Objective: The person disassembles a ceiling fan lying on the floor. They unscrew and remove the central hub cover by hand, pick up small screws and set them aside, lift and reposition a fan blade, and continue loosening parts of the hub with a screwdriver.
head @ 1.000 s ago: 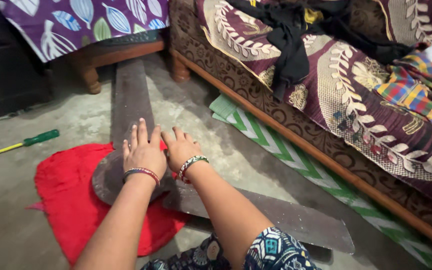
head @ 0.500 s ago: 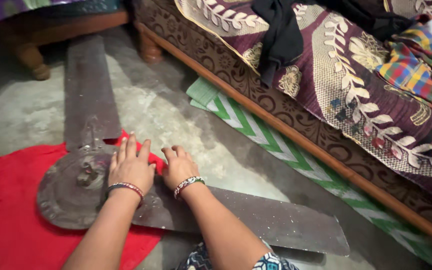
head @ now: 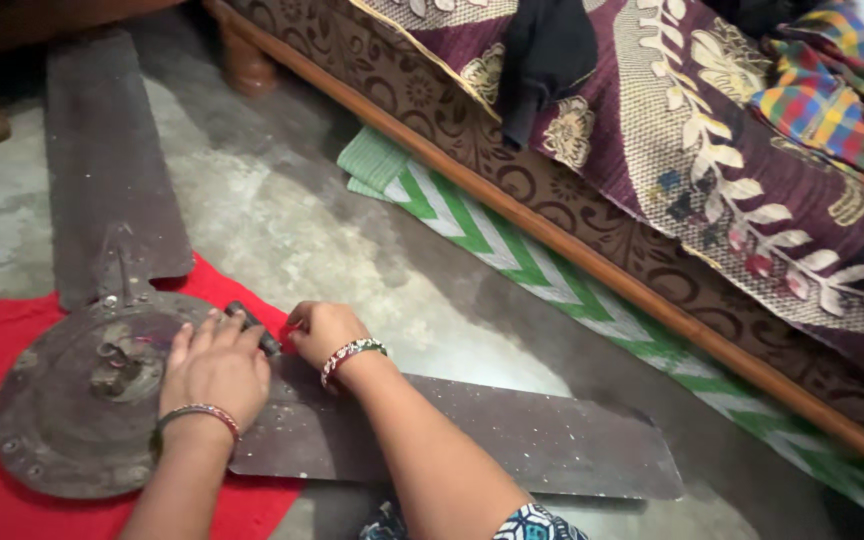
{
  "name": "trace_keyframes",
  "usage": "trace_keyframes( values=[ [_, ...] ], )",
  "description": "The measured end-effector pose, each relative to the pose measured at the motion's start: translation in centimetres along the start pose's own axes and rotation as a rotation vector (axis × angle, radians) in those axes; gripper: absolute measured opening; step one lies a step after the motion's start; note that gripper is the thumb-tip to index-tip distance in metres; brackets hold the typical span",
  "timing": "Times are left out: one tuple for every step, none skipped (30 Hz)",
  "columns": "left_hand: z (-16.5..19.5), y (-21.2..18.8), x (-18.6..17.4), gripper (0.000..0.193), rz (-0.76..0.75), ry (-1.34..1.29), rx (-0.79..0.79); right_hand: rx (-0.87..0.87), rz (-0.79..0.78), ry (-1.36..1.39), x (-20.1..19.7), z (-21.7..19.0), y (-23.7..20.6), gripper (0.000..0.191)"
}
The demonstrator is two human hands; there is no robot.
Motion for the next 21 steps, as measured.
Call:
trace_keyframes(
  values=[
    [0.1,0.0,-0.1,0.043,-0.006,-0.001,-0.002,-0.011,0.011,-0.014,0.4,-0.2,0.1,0.026],
    [0.2,-0.2,-0.1,0.042,-0.013,-0.003,-0.004,-0.021,0.021,-0.028,0.7,-0.3,0.1,0.025],
    [0.3,-0.2,-0.3,0.042,-0.001,-0.01,-0.003,-0.031,0.03,-0.041,1.0,-0.6,0.0,0.023],
    [0.3,-0.2,-0.4,0.042,0.012,-0.016,-0.002,-0.026,0.035,-0.028,1.2,-0.8,0.1,0.024],
    [0.4,-0.3,-0.5,0.042,0.024,-0.023,-0.001,-0.02,0.039,-0.015,1.2,-1.0,0.1,0.024],
    [0.5,-0.3,-0.5,0.044,0.024,-0.029,0.0,-0.014,0.042,-0.002,1.3,-1.2,0.0,0.024],
    [0.6,-0.3,-0.5,0.045,0.025,-0.035,0.0,-0.021,0.055,-0.015,1.2,-1.5,-0.1,0.024],
    [0.7,-0.2,-0.5,0.047,0.03,-0.041,-0.002,-0.031,0.07,-0.031,1.0,-1.7,-0.2,0.024],
    [0.7,-0.2,-0.6,0.051,0.045,-0.053,-0.005,-0.041,0.085,-0.047,0.9,-2.1,-0.3,0.024],
    [0.7,-0.2,-0.7,0.055,0.06,-0.065,-0.007,-0.044,0.077,-0.054,0.9,-2.4,-0.3,0.026],
    [0.7,-0.2,-0.7,0.06,0.073,-0.079,-0.008,-0.045,0.068,-0.061,0.9,-2.7,-0.5,0.028],
    [0.7,-0.2,-0.7,0.062,0.064,-0.084,-0.015,-0.045,0.061,-0.069,0.9,-2.9,-0.6,0.03],
    [0.6,-0.2,-0.7,0.063,0.055,-0.091,-0.021,-0.047,0.058,-0.078,1.0,-3.1,-0.8,0.033],
    [0.6,-0.2,-0.7,0.065,0.046,-0.098,-0.027,-0.048,0.055,-0.088,1.1,-3.4,-0.9,0.036],
    [0.7,-0.4,-0.7,0.066,0.04,-0.108,-0.032,-0.05,0.049,-0.099,1.2,-3.5,-1.0,0.039],
    [0.7,-0.4,-0.8,0.067,0.038,-0.117,-0.036,-0.021,0.032,-0.121,1.3,-3.4,-1.2,0.04],
    [0.6,-0.2,-0.9,0.069,0.04,-0.122,-0.035,0.008,0.021,-0.141,1.4,-3.4,-1.2,0.042],
    [0.7,-0.1,-1.0,0.069,0.04,-0.12,-0.033,0.036,0.012,-0.16,1.5,-3.3,-1.2,0.043],
    [0.7,-0.2,-1.1,0.07,0.039,-0.118,-0.032,0.056,0.018,-0.175,1.4,-3.4,-1.1,0.044],
    [0.7,-0.3,-1.2,0.071,0.033,-0.116,-0.031,0.077,0.02,-0.188,1.5,-3.4,-1.2,0.046],
    [0.7,-0.3,-1.3,0.071,0.035,-0.117,-0.031,0.099,0.019,-0.201,1.7,-3.3,-1.3,0.047]
  ],
)
Point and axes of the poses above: each hand's wrist, its own y-axis towards the middle knuckle, its own x-axis out of the palm, z = x × y, the point moved 6 cm from there along y, towards the middle knuckle, and after that the axes turned 14 degrees about x, right-handed, at the moved point
